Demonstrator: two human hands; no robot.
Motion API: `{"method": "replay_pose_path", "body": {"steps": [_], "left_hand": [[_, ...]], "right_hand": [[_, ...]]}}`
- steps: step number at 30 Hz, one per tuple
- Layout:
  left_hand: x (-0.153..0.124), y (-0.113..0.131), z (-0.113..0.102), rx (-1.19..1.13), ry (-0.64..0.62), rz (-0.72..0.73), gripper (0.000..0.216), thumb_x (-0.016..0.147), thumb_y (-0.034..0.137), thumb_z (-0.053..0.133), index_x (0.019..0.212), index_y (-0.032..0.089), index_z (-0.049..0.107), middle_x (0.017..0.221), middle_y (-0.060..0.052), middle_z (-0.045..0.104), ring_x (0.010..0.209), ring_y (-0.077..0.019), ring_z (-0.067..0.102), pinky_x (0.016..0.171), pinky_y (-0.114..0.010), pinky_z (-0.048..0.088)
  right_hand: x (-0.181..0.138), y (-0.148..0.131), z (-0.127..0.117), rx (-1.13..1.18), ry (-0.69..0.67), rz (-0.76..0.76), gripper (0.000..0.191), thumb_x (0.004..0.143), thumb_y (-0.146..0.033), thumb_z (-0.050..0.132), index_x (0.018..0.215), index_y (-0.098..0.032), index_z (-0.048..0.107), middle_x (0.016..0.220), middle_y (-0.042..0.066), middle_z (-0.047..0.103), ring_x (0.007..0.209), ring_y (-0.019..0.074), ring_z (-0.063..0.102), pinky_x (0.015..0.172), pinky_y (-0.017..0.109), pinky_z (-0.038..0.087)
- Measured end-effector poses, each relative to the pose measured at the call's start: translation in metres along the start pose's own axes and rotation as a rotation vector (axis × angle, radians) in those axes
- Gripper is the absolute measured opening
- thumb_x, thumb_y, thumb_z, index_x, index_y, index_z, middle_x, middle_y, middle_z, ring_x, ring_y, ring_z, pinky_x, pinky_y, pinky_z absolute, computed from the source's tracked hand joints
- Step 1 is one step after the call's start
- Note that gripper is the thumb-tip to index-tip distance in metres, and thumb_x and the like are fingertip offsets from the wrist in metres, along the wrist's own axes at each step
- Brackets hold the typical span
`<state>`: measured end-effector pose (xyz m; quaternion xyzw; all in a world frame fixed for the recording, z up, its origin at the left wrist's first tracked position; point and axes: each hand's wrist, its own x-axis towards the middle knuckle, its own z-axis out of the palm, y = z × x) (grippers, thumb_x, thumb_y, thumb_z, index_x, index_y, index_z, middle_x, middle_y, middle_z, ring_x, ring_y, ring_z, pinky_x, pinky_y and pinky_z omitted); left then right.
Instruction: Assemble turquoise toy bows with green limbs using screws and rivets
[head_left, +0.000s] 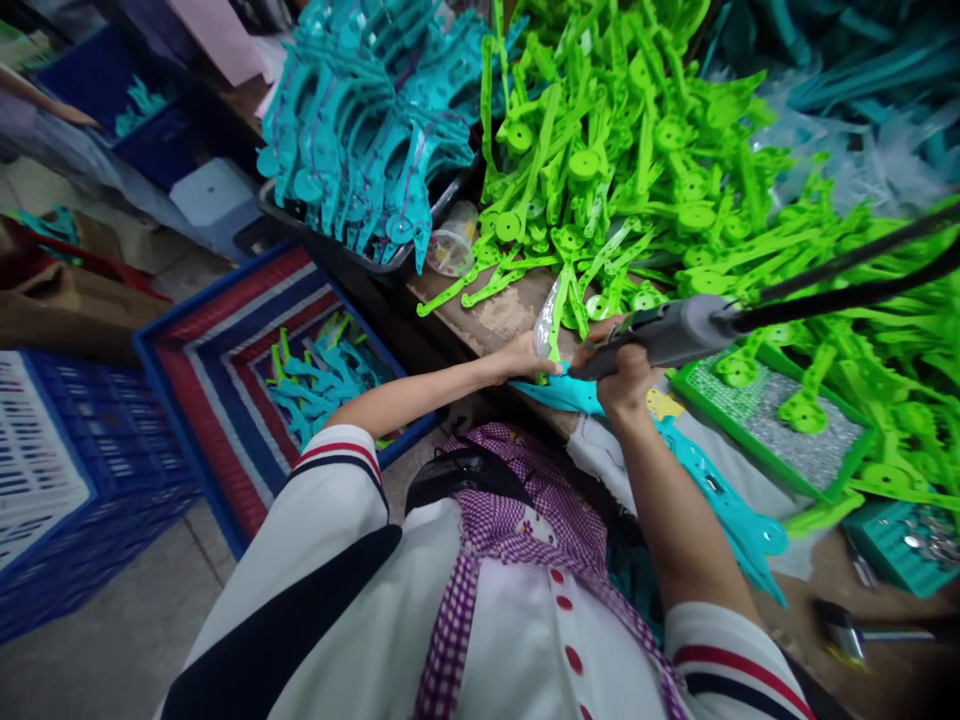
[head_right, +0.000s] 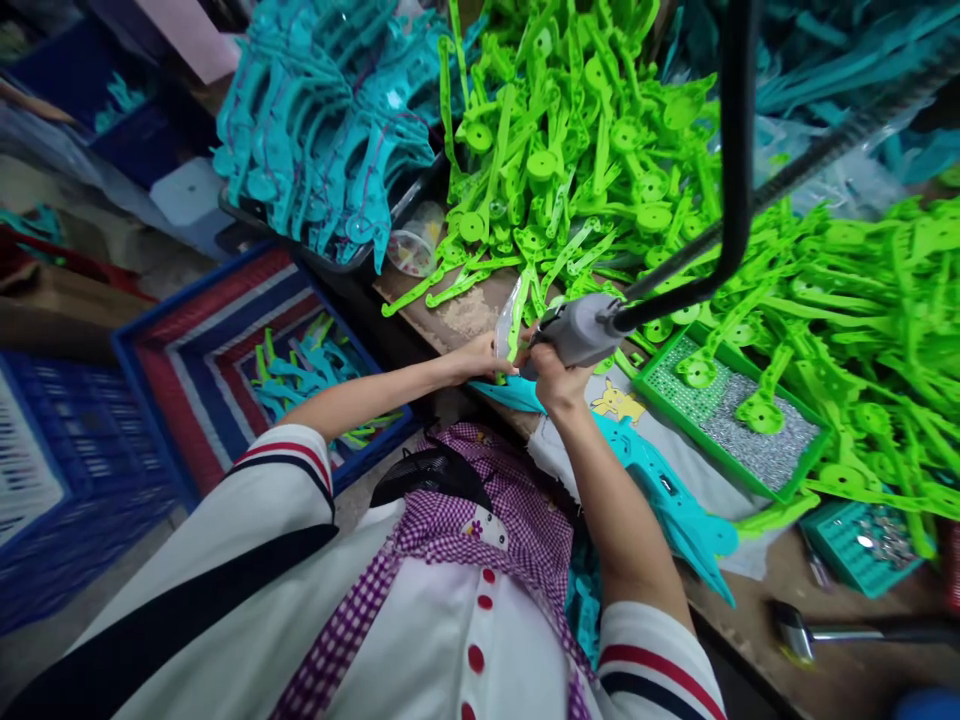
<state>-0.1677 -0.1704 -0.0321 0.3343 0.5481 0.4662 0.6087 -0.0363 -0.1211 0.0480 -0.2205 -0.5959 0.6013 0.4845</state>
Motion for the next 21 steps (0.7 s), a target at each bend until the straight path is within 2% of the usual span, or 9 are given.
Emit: {"method": "replay_pose_path", "body": {"steps": [3,7,11,16,18,21], "left_hand": [[0.002,-0.002,-0.001,0.004,-0.005,0.003,0.044,0.061,0.024,0.086,0.094,0.015,0.057,0.075,0.004,0.061,0.063,-0.0083,0.056,0.054,-0.021,0.042],[0.001,-0.002,-0.001,0.016,0.003,-0.006,0.043,0.062,0.025,0.086,0.094,0.015,0.059,0.074,0.004,0.062,0.064,-0.0088,0.057,0.054,-0.021,0.042],[-0.001,0.001,0.000,-0.010,0.024,-0.019,0.044,0.062,0.023,0.087,0.096,0.014,0.061,0.074,0.003,0.063,0.062,-0.0087,0.057,0.055,-0.022,0.042],[-0.007,0.008,0.001,-0.079,-0.018,-0.047,0.048,0.066,0.020,0.087,0.106,0.014,0.062,0.082,0.000,0.068,0.069,-0.0105,0.062,0.062,-0.024,0.047],[-0.010,0.011,0.000,-0.104,0.008,-0.091,0.048,0.069,0.019,0.087,0.108,0.015,0.060,0.084,-0.001,0.070,0.071,-0.0113,0.064,0.067,-0.026,0.050],[-0.014,0.012,-0.005,-0.138,0.033,-0.164,0.046,0.073,0.020,0.086,0.108,0.014,0.058,0.087,-0.004,0.072,0.074,-0.0122,0.067,0.073,-0.029,0.053]], "right_hand": [[-0.002,-0.001,0.001,-0.005,-0.002,-0.004,0.059,0.063,-0.081,0.070,0.079,-0.025,0.063,0.046,-0.006,0.047,0.036,0.0159,0.051,0.034,0.029,0.041],[-0.004,0.001,0.002,-0.020,0.011,0.013,0.056,0.062,-0.078,0.074,0.073,-0.024,0.061,0.049,-0.004,0.054,0.038,0.0149,0.053,0.036,0.029,0.044],[-0.001,0.002,-0.004,-0.007,0.068,0.007,0.056,0.065,-0.078,0.072,0.078,-0.024,0.061,0.053,-0.006,0.055,0.042,0.0149,0.057,0.042,0.030,0.048],[0.006,-0.006,-0.010,-0.055,0.090,0.053,0.048,0.063,-0.063,0.081,0.081,-0.025,0.059,0.060,-0.007,0.059,0.055,0.0166,0.067,0.053,0.031,0.056],[0.010,-0.017,-0.013,-0.012,0.173,0.035,0.051,0.063,-0.068,0.077,0.079,-0.025,0.057,0.059,-0.007,0.058,0.051,0.0155,0.064,0.049,0.030,0.054],[0.016,-0.039,-0.030,0.031,0.421,-0.056,0.057,0.071,-0.081,0.062,0.080,-0.025,0.054,0.052,-0.007,0.052,0.040,0.0129,0.054,0.036,0.026,0.042]]}}
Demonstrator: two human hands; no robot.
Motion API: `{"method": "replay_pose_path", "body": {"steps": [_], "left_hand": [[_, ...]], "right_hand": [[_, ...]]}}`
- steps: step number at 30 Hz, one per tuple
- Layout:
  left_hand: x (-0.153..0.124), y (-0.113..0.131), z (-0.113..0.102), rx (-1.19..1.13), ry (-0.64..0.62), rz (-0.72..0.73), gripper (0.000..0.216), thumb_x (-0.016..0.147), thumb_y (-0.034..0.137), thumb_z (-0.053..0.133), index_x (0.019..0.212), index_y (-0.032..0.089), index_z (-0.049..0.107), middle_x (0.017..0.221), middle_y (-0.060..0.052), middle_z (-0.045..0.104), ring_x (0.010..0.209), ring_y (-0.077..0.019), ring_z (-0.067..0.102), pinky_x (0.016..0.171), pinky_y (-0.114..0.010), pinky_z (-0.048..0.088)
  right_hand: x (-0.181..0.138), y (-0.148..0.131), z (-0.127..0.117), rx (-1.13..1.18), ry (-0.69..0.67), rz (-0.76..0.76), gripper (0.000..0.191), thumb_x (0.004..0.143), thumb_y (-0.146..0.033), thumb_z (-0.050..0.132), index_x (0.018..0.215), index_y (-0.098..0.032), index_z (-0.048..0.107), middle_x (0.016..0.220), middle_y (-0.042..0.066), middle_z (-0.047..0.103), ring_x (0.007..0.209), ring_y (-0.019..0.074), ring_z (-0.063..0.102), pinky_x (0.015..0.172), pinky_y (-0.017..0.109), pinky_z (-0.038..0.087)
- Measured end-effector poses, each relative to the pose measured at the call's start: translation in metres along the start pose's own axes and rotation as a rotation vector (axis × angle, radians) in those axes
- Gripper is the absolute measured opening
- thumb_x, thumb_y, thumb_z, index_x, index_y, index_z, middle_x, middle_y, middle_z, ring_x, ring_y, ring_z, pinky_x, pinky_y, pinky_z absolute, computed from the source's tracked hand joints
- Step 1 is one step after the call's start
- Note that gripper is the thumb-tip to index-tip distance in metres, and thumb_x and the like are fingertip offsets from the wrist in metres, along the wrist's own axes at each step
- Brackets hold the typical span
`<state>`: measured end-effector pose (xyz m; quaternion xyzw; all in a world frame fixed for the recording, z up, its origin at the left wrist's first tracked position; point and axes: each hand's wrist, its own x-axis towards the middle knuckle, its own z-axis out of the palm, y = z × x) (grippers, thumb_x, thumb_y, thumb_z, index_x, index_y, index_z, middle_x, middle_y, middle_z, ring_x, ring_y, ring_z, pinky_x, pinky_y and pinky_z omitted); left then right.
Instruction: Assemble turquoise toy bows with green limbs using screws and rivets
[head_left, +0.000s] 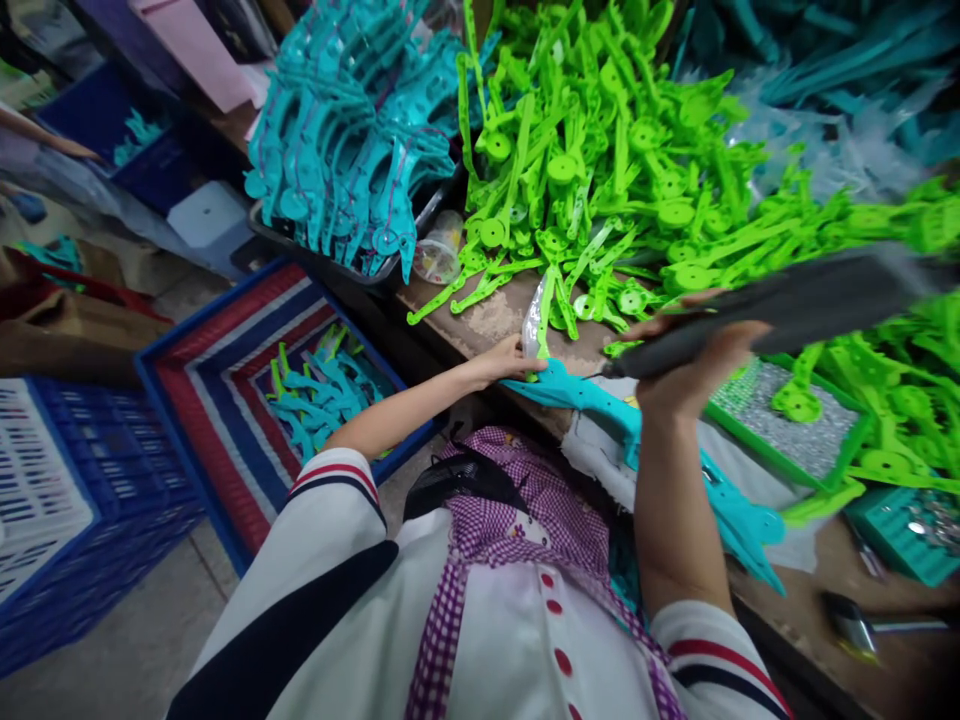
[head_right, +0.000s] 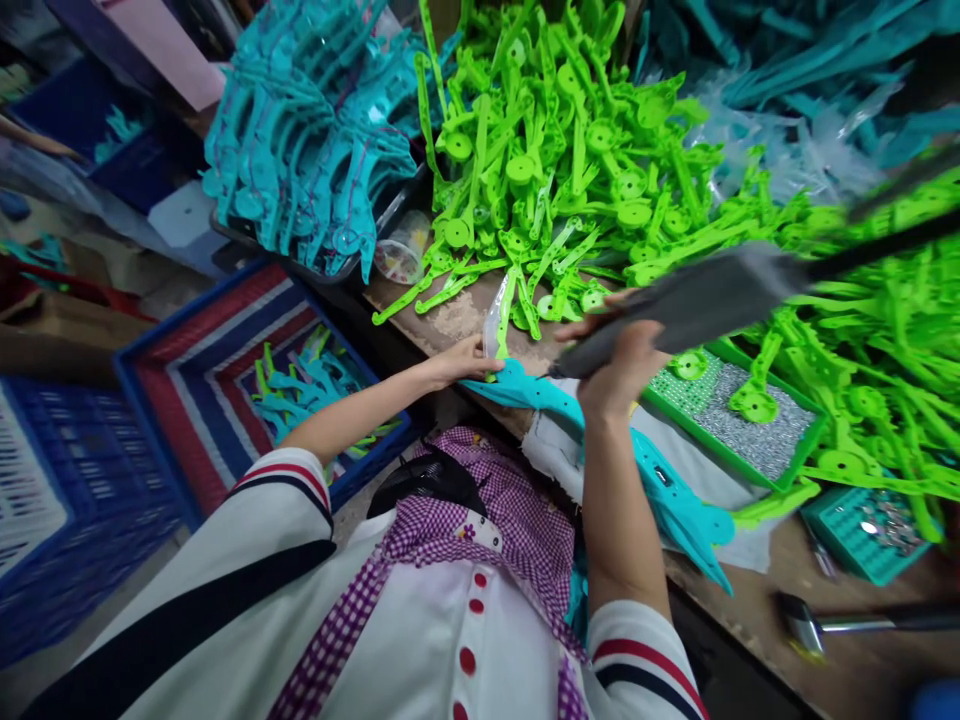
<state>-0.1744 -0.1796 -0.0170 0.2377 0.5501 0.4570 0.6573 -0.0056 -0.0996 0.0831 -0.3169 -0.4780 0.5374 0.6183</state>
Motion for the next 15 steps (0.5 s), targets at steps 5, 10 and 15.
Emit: {"method": "replay_pose_path", "body": {"steps": [5,10,15], "left_hand": [[-0.018,-0.009,-0.020,0.062,0.053,0.154,0.058,0.070,0.025,0.087,0.121,0.014,0.062,0.117,-0.012,0.070,0.094,-0.0161,0.069,0.084,-0.031,0.056],[-0.055,-0.036,-0.037,0.484,0.349,0.402,0.059,0.075,0.038,0.084,0.128,0.019,0.068,0.112,-0.007,0.067,0.081,-0.0130,0.064,0.073,-0.025,0.054],[-0.061,-0.050,-0.032,0.588,0.190,0.384,0.033,0.084,0.047,0.073,0.105,0.022,0.080,0.099,-0.005,0.069,0.071,-0.0133,0.065,0.069,-0.027,0.055]], "right_hand": [[0.029,-0.016,-0.047,-0.160,0.248,-0.213,0.051,0.080,-0.076,0.054,0.079,-0.025,0.051,0.047,-0.009,0.044,0.036,0.0109,0.045,0.035,0.025,0.036],[0.046,-0.002,-0.093,-0.293,0.373,-0.195,0.037,0.079,-0.060,0.061,0.078,-0.024,0.054,0.052,-0.006,0.047,0.041,0.0105,0.047,0.039,0.027,0.038],[0.073,0.012,-0.121,-0.229,0.419,-0.271,0.036,0.080,-0.060,0.058,0.080,-0.024,0.054,0.053,-0.006,0.046,0.040,0.0101,0.046,0.037,0.026,0.037]]}}
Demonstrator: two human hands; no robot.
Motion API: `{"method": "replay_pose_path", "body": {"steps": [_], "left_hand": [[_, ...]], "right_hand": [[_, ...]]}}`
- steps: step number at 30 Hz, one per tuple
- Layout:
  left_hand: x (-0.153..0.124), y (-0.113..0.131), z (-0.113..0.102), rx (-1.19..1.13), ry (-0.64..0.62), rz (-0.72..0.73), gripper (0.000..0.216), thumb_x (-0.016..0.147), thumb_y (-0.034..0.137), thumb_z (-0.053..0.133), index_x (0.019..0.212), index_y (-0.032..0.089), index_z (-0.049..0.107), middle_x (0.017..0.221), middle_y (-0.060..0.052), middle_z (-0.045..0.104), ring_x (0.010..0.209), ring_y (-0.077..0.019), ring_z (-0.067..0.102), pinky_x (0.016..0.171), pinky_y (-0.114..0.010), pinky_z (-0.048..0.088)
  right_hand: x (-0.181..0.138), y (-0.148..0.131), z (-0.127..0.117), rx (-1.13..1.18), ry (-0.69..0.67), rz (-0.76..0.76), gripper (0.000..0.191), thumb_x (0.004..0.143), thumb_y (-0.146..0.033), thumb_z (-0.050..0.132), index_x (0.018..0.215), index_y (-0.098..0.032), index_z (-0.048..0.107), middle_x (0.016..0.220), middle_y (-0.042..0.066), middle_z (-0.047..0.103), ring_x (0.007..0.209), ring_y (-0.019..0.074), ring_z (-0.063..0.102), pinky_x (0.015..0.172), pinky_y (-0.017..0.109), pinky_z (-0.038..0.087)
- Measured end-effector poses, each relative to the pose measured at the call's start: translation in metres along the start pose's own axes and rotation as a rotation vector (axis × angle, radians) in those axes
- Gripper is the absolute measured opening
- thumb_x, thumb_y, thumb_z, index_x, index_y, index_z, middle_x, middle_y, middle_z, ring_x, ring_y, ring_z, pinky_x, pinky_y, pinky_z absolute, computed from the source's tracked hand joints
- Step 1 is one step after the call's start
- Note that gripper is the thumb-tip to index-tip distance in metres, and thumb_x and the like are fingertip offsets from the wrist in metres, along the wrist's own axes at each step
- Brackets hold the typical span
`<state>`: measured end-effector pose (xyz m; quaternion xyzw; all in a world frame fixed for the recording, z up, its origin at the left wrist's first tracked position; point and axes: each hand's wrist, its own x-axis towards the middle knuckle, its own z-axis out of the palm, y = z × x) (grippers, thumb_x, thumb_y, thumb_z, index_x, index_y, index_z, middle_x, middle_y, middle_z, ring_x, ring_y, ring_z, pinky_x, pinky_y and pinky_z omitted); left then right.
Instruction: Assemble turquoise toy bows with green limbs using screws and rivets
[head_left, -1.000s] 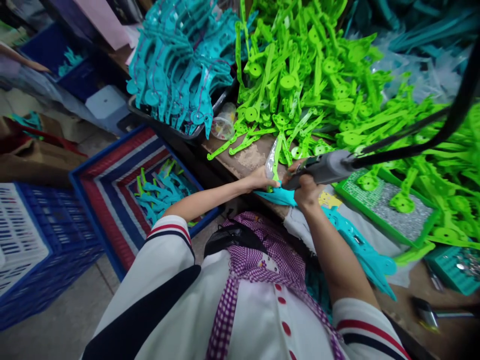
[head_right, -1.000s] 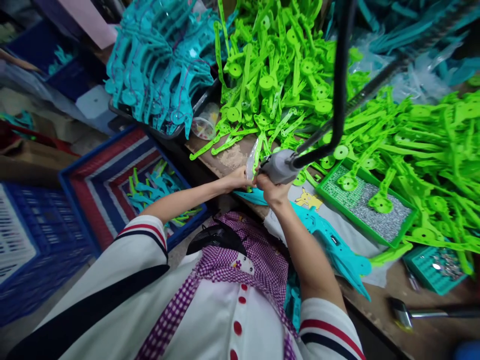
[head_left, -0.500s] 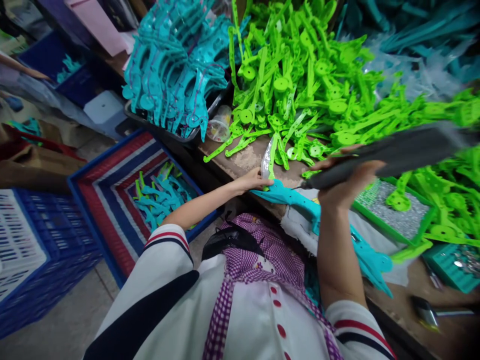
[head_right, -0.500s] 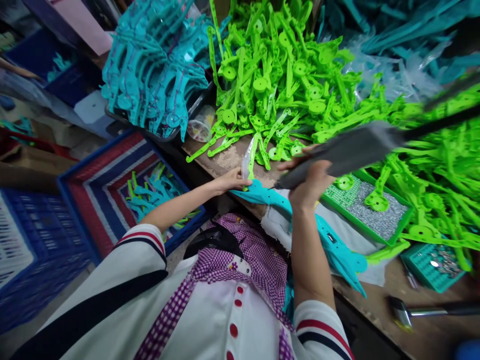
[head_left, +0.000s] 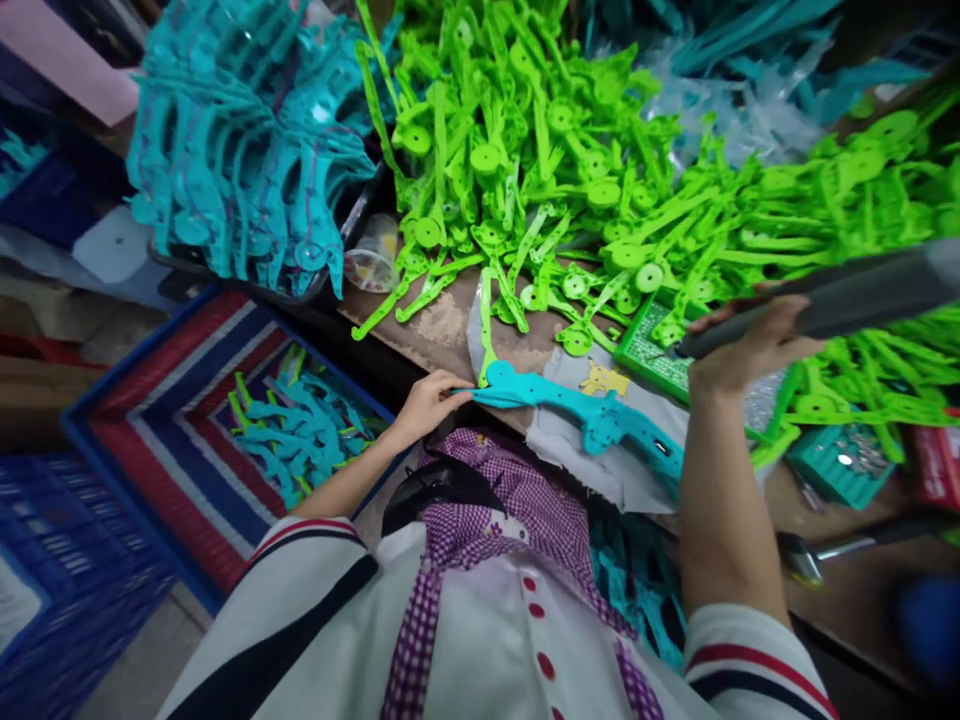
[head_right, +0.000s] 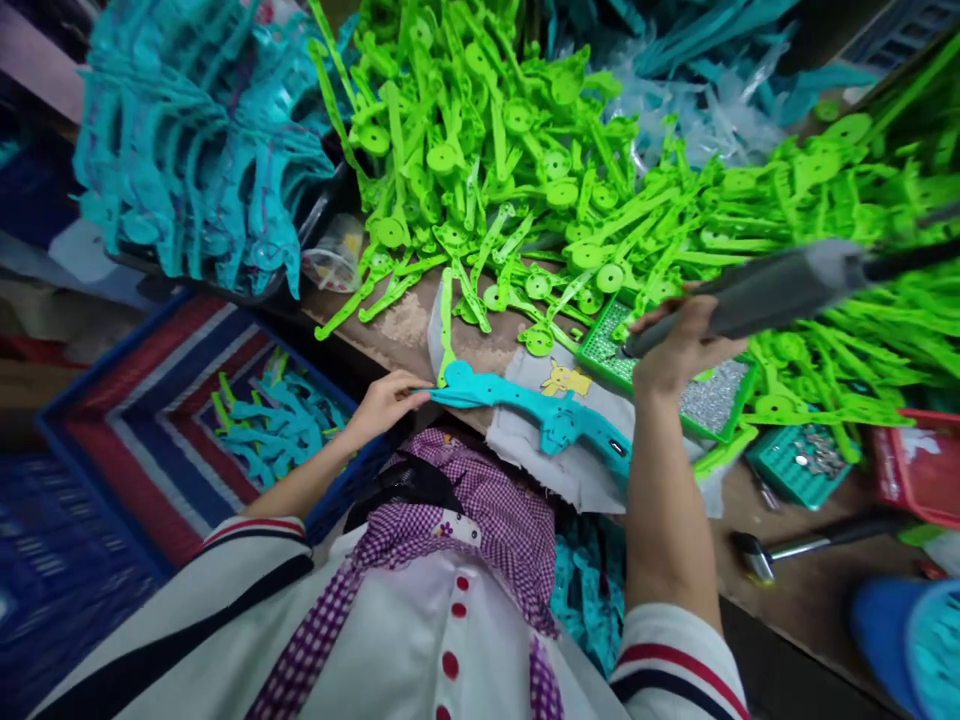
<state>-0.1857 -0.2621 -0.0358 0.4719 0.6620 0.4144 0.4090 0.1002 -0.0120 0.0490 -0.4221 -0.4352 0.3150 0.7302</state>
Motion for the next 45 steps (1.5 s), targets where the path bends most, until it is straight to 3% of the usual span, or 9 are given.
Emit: {"method": "replay_pose_path", "body": {"steps": [5,11,14,18,21,28,33,37,45], "left_hand": [[0.008,0.002,0.006,-0.041,0.055,0.001,0.026,0.075,0.043,0.080,0.093,0.026,0.082,0.098,-0.006,0.074,0.087,-0.0196,0.070,0.074,-0.029,0.058],[0.000,-0.002,0.012,-0.122,0.138,-0.037,0.024,0.071,0.040,0.083,0.089,0.023,0.082,0.099,-0.006,0.077,0.093,-0.0199,0.071,0.080,-0.029,0.058],[-0.003,-0.001,0.016,-0.268,0.176,-0.161,0.033,0.067,0.043,0.088,0.089,0.020,0.081,0.098,-0.007,0.078,0.091,-0.0195,0.072,0.086,-0.030,0.060],[-0.008,0.006,0.022,-0.513,0.239,-0.428,0.048,0.054,0.048,0.095,0.086,0.016,0.080,0.078,-0.004,0.076,0.071,-0.0150,0.071,0.076,-0.028,0.062],[-0.012,0.012,0.027,-0.651,0.306,-0.502,0.051,0.044,0.043,0.099,0.081,0.015,0.078,0.077,-0.004,0.076,0.071,-0.0130,0.071,0.075,-0.026,0.062],[-0.006,0.016,0.033,-0.616,0.386,-0.435,0.048,0.043,0.040,0.099,0.077,0.014,0.079,0.076,-0.005,0.077,0.066,-0.0134,0.071,0.071,-0.027,0.063],[0.000,0.011,0.036,-0.543,0.399,-0.360,0.046,0.048,0.043,0.097,0.080,0.015,0.080,0.075,-0.005,0.078,0.064,-0.0137,0.071,0.069,-0.026,0.062],[0.005,0.008,0.043,-0.505,0.394,-0.348,0.041,0.054,0.041,0.094,0.082,0.014,0.080,0.070,-0.004,0.076,0.063,-0.0150,0.071,0.069,-0.028,0.061],[0.014,0.001,0.053,-0.539,0.371,-0.265,0.034,0.058,0.037,0.093,0.080,0.015,0.081,0.065,-0.004,0.076,0.058,-0.0153,0.070,0.062,-0.026,0.058]], "right_hand": [[0.025,0.031,0.004,-0.049,-0.052,0.015,0.047,0.075,-0.072,0.062,0.078,-0.025,0.053,0.052,-0.006,0.046,0.040,0.0103,0.046,0.037,0.027,0.037],[0.022,0.047,-0.001,-0.060,-0.075,0.020,0.053,0.074,-0.077,0.060,0.083,-0.026,0.050,0.053,-0.007,0.046,0.040,0.0098,0.045,0.038,0.027,0.037],[0.022,0.049,-0.003,-0.098,-0.084,0.027,0.055,0.074,-0.079,0.057,0.083,-0.026,0.050,0.053,-0.007,0.045,0.041,0.0097,0.046,0.039,0.028,0.038],[0.025,0.050,-0.003,-0.058,-0.089,0.016,0.053,0.074,-0.078,0.060,0.082,-0.027,0.048,0.055,-0.006,0.047,0.041,0.0102,0.047,0.037,0.029,0.039],[0.025,0.050,-0.002,-0.020,-0.096,0.005,0.050,0.074,-0.073,0.065,0.080,-0.027,0.048,0.056,-0.006,0.049,0.040,0.0104,0.048,0.035,0.028,0.039],[0.026,0.050,0.000,-0.040,-0.138,-0.005,0.049,0.077,-0.072,0.062,0.085,-0.024,0.054,0.054,-0.007,0.047,0.040,0.0103,0.049,0.035,0.026,0.036],[0.036,0.008,-0.003,0.067,-0.044,-0.035,0.049,0.080,-0.074,0.059,0.082,-0.025,0.056,0.054,-0.007,0.045,0.040,0.0091,0.046,0.036,0.024,0.035],[0.000,-0.040,0.008,0.216,-0.023,-0.012,0.065,0.078,-0.089,0.044,0.077,-0.025,0.058,0.049,-0.007,0.039,0.034,0.0093,0.041,0.030,0.023,0.028],[-0.139,-0.054,0.066,0.290,-0.575,0.306,0.071,0.060,-0.096,0.058,0.083,-0.028,0.055,0.048,-0.008,0.039,0.033,0.0124,0.039,0.031,0.026,0.031]]}}
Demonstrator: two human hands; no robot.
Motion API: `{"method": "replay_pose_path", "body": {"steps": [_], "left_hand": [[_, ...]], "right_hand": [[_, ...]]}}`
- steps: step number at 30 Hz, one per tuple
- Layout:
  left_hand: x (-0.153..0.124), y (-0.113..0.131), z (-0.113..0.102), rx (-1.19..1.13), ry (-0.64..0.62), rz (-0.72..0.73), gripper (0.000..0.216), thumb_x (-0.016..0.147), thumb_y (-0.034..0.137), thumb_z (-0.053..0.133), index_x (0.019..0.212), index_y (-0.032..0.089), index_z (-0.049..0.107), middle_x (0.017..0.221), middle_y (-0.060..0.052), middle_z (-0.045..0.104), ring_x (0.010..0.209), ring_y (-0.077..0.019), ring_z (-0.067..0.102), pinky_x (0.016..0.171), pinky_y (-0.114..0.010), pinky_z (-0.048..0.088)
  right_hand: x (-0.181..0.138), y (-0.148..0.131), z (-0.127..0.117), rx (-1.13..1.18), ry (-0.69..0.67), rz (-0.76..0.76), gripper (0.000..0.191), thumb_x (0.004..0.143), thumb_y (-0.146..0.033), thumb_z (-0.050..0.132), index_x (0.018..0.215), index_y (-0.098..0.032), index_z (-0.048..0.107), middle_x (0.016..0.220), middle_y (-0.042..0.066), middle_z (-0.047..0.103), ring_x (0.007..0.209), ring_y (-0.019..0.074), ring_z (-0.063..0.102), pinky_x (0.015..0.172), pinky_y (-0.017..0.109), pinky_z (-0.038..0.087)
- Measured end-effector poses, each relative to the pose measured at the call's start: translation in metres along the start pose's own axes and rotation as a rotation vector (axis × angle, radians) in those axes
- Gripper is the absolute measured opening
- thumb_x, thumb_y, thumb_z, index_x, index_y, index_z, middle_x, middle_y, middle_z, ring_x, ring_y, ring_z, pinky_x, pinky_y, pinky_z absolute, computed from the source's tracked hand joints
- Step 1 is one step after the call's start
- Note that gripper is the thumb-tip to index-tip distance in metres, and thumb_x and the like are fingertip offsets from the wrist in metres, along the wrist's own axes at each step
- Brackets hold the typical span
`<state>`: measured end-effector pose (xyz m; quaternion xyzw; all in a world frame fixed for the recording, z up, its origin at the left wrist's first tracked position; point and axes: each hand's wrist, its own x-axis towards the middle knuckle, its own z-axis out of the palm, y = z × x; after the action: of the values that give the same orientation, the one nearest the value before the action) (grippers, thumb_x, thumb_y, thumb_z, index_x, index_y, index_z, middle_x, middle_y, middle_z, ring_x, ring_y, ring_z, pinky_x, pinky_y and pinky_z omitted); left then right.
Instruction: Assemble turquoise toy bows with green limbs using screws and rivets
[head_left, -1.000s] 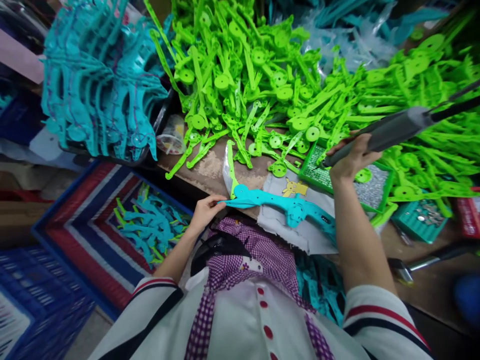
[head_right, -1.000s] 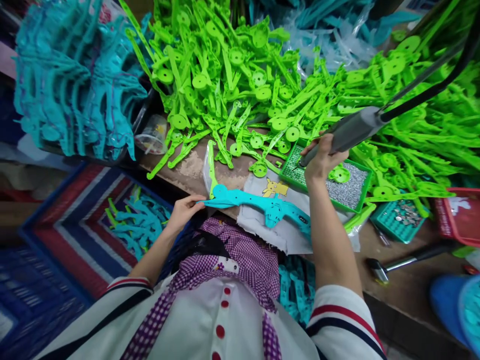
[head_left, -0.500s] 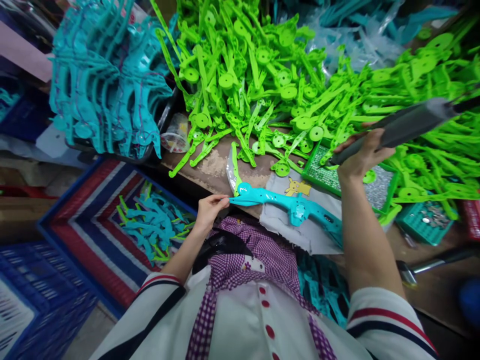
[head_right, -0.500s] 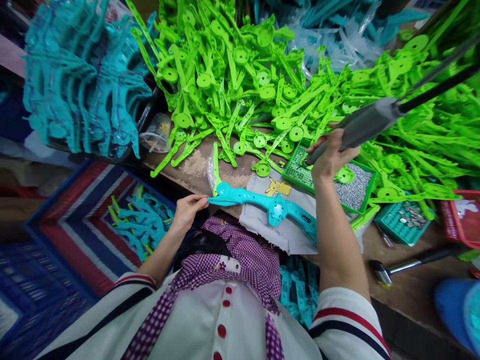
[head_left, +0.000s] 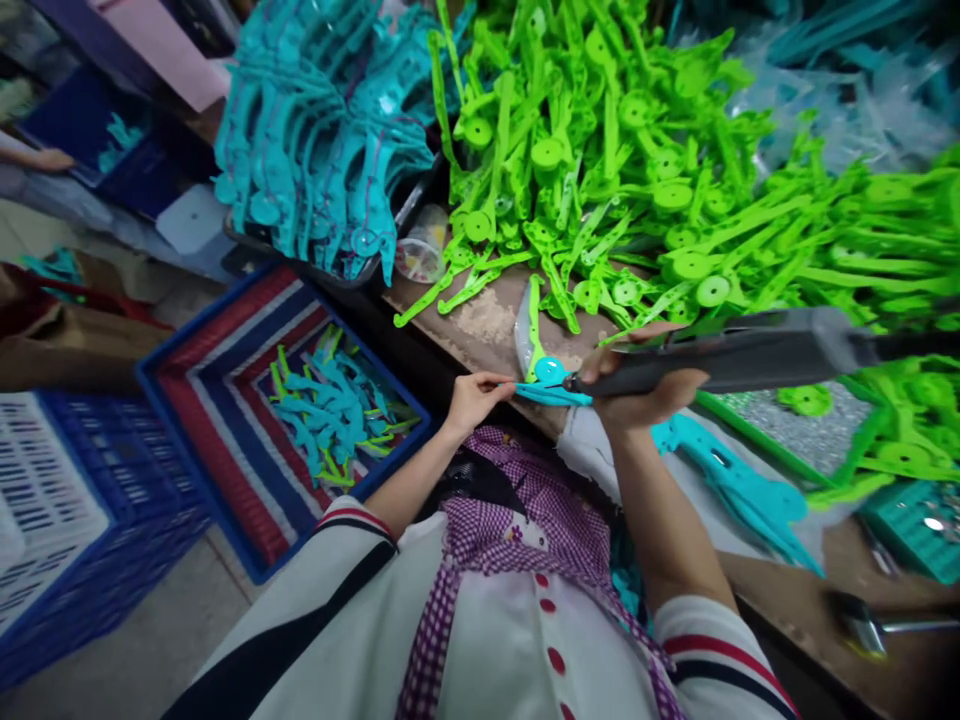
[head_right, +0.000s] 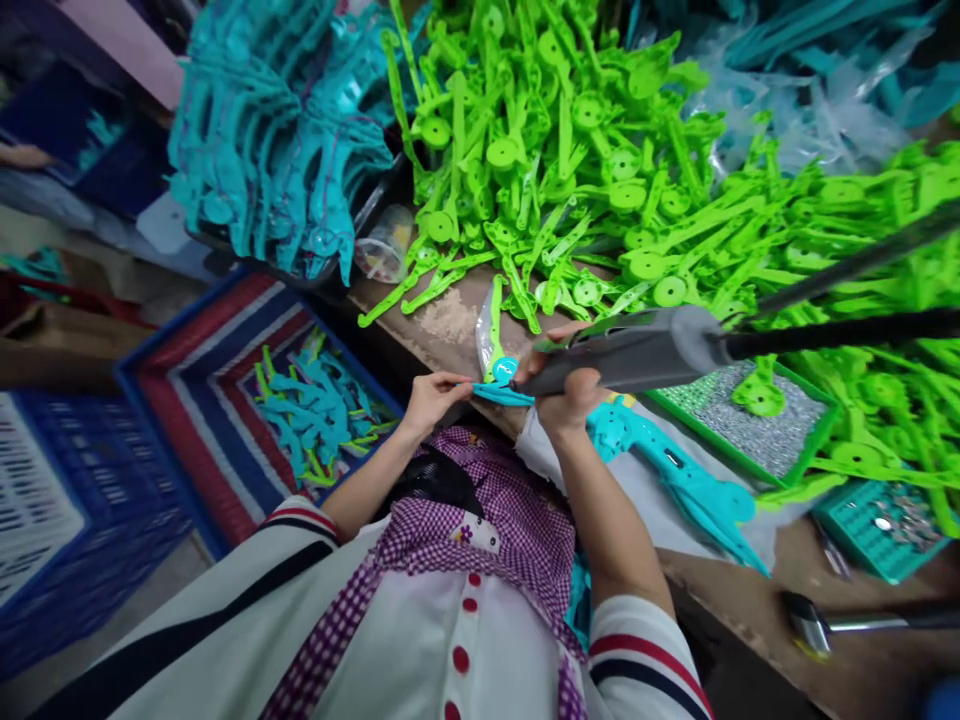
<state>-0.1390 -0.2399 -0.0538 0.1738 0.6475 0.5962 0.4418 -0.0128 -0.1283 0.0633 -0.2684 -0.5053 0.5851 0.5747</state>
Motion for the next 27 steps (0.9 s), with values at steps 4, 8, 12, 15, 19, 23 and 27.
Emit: {"method": "replay_pose_path", "body": {"steps": [4,8,12,15,19,23,27], "left_hand": [[0.003,-0.004,-0.003,-0.008,-0.034,0.031,0.038,0.056,0.042,0.095,0.080,0.015,0.082,0.068,-0.006,0.077,0.060,-0.0170,0.071,0.062,-0.028,0.058],[0.005,-0.007,-0.003,-0.015,-0.047,0.047,0.039,0.058,0.043,0.095,0.081,0.015,0.082,0.070,-0.006,0.078,0.061,-0.0175,0.071,0.064,-0.029,0.058],[0.005,-0.008,-0.002,-0.026,-0.058,0.053,0.036,0.059,0.042,0.094,0.082,0.016,0.083,0.072,-0.006,0.078,0.062,-0.0171,0.071,0.067,-0.030,0.059],[0.004,-0.007,-0.002,-0.041,-0.062,0.054,0.037,0.059,0.042,0.094,0.081,0.015,0.082,0.073,-0.006,0.078,0.063,-0.0171,0.071,0.069,-0.031,0.059],[0.005,-0.005,-0.003,-0.069,-0.096,0.057,0.039,0.057,0.042,0.095,0.080,0.015,0.082,0.072,-0.006,0.078,0.062,-0.0160,0.069,0.068,-0.031,0.058],[0.005,-0.005,-0.003,-0.089,-0.107,0.056,0.040,0.055,0.042,0.096,0.080,0.015,0.082,0.070,-0.005,0.077,0.061,-0.0149,0.068,0.067,-0.029,0.057],[0.005,-0.006,-0.002,-0.083,-0.099,0.049,0.039,0.056,0.041,0.096,0.080,0.015,0.081,0.071,-0.006,0.077,0.062,-0.0155,0.069,0.068,-0.030,0.058]], "right_hand": [[-0.006,0.011,0.016,0.033,-0.150,0.103,0.076,0.056,-0.096,0.061,0.088,-0.028,0.059,0.050,-0.007,0.038,0.039,0.0157,0.048,0.036,0.027,0.037],[-0.011,0.020,0.016,0.083,-0.186,0.143,0.072,0.059,-0.091,0.066,0.089,-0.026,0.061,0.051,-0.007,0.042,0.039,0.0158,0.050,0.037,0.028,0.040],[-0.016,0.029,0.017,0.075,-0.202,0.133,0.067,0.060,-0.087,0.070,0.087,-0.026,0.060,0.051,-0.007,0.046,0.037,0.0149,0.049,0.035,0.028,0.041],[-0.013,0.029,0.019,0.059,-0.150,0.101,0.065,0.062,-0.087,0.068,0.085,-0.027,0.060,0.050,-0.008,0.046,0.034,0.0133,0.045,0.035,0.028,0.040],[-0.006,0.026,0.019,0.095,-0.117,0.033,0.060,0.069,-0.087,0.063,0.084,-0.029,0.059,0.048,-0.007,0.044,0.034,0.0133,0.043,0.033,0.028,0.032],[-0.004,0.030,0.017,0.077,-0.134,0.016,0.060,0.072,-0.088,0.060,0.083,-0.030,0.058,0.048,-0.007,0.042,0.034,0.0136,0.043,0.033,0.028,0.029],[-0.006,0.035,0.018,0.095,-0.099,0.036,0.060,0.070,-0.087,0.060,0.085,-0.029,0.057,0.048,-0.008,0.042,0.033,0.0120,0.042,0.033,0.026,0.026]]}}
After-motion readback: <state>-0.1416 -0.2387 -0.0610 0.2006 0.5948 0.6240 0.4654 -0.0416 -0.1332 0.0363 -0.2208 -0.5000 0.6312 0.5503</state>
